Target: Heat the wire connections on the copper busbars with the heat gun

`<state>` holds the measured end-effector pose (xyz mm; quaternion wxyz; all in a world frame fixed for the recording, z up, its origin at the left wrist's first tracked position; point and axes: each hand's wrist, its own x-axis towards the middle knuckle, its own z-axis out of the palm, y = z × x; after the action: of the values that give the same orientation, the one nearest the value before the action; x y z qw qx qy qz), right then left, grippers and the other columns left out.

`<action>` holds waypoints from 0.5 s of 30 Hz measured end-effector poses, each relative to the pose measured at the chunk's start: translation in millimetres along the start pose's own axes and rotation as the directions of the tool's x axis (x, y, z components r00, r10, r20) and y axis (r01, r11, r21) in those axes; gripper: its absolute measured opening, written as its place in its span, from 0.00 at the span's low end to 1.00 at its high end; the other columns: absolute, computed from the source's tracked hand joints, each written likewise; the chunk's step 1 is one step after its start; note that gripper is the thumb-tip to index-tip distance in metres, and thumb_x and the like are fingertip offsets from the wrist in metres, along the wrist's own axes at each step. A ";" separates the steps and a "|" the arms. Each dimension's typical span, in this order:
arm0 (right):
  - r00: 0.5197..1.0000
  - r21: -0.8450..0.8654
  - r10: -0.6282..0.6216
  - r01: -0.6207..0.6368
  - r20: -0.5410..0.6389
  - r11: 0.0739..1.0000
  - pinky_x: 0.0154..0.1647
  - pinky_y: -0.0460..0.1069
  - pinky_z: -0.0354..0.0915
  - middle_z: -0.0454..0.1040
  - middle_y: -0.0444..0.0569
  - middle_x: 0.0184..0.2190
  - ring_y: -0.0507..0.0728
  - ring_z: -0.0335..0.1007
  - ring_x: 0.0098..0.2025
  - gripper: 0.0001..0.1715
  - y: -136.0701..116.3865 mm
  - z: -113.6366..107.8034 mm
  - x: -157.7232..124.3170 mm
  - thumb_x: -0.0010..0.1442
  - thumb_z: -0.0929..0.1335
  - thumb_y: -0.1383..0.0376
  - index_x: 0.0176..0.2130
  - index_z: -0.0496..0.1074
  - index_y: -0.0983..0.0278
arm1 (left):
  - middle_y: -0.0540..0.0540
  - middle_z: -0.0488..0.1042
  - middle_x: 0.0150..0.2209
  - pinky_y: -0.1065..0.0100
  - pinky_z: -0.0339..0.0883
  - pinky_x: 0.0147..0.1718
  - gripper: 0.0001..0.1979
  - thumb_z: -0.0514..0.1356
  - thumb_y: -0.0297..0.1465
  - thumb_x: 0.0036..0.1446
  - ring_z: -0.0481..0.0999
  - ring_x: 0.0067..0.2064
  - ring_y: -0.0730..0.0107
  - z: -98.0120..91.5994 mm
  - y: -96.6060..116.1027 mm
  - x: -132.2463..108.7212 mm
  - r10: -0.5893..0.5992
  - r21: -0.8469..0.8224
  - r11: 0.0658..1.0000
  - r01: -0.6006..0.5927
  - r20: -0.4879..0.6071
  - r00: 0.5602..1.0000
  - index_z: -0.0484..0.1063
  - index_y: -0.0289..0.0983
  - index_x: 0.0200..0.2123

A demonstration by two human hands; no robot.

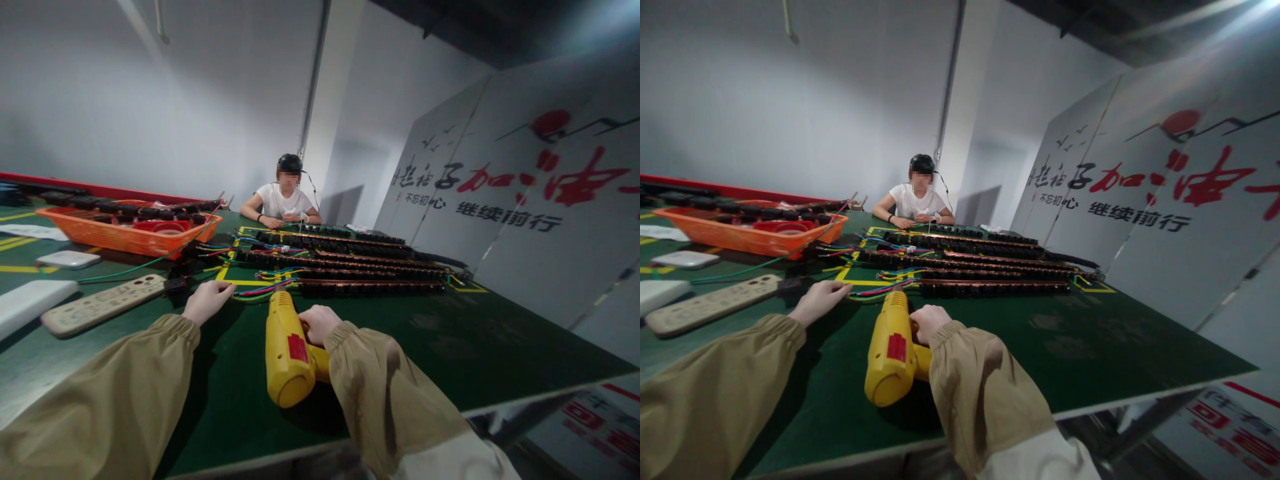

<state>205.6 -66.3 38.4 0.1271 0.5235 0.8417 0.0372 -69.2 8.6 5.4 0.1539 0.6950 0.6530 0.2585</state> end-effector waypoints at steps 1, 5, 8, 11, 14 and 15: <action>1.000 -0.003 -0.012 0.012 -0.001 1.000 0.44 0.55 0.66 0.69 0.49 0.43 0.55 0.67 0.43 0.16 -3.3 -1.2 0.2 0.61 0.64 0.58 0.45 0.67 0.66 | 0.48 0.76 0.37 0.72 0.56 0.28 0.24 0.47 0.49 0.52 0.72 0.40 0.64 -0.1 0.7 -0.7 -0.001 0.011 1.000 0.001 -0.002 1.000 0.76 0.41 0.35; 0.998 -0.011 -0.066 0.066 0.000 0.998 0.43 0.54 0.66 0.69 0.49 0.41 0.54 0.68 0.42 0.16 -17.3 -7.2 1.3 0.61 0.64 0.58 0.45 0.67 0.67 | 0.47 0.75 0.31 0.72 0.55 0.26 0.24 0.47 0.50 0.52 0.72 0.36 0.63 -0.3 3.2 -1.6 0.004 0.076 0.997 -0.005 0.022 1.000 0.75 0.41 0.29; 0.995 -0.018 -0.105 0.105 -0.003 0.994 0.43 0.54 0.66 0.70 0.48 0.40 0.54 0.68 0.41 0.16 -28.3 -11.8 1.2 0.61 0.65 0.58 0.43 0.68 0.67 | 0.47 0.76 0.31 0.71 0.56 0.27 0.24 0.48 0.51 0.51 0.73 0.36 0.62 1.6 0.8 2.4 0.000 0.067 0.998 -0.003 0.047 0.999 0.76 0.41 0.29; 0.991 -0.024 -0.135 0.135 -0.015 0.991 0.42 0.53 0.66 0.70 0.48 0.39 0.54 0.68 0.41 0.16 -39.9 -16.1 1.3 0.61 0.65 0.57 0.42 0.68 0.67 | 0.46 0.76 0.31 0.71 0.58 0.29 0.26 0.48 0.51 0.51 0.74 0.37 0.61 5.0 -5.0 8.7 0.008 0.012 1.000 -0.009 0.069 0.998 0.77 0.40 0.31; 0.985 -0.032 -0.164 0.163 -0.044 0.986 0.43 0.52 0.66 0.71 0.48 0.39 0.53 0.68 0.40 0.15 -52.0 -20.4 3.7 0.61 0.65 0.56 0.41 0.69 0.65 | 0.46 0.77 0.34 0.71 0.60 0.31 0.27 0.48 0.52 0.50 0.74 0.39 0.61 8.9 -10.9 13.6 0.031 -0.042 0.999 -0.029 0.053 0.998 0.78 0.39 0.33; 0.983 -0.036 -0.175 0.173 -0.056 0.984 0.43 0.52 0.65 0.71 0.48 0.39 0.53 0.68 0.40 0.14 -55.9 -21.8 5.1 0.61 0.64 0.56 0.40 0.70 0.64 | 0.46 0.77 0.34 0.71 0.60 0.31 0.27 0.48 0.52 0.50 0.74 0.39 0.61 10.1 -12.5 14.7 0.041 -0.054 0.998 -0.038 0.048 0.998 0.78 0.38 0.34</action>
<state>149.1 -85.4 47.6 0.1129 0.4448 0.8868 0.0544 -73.8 25.6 -7.4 0.1832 0.7096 0.6281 0.2615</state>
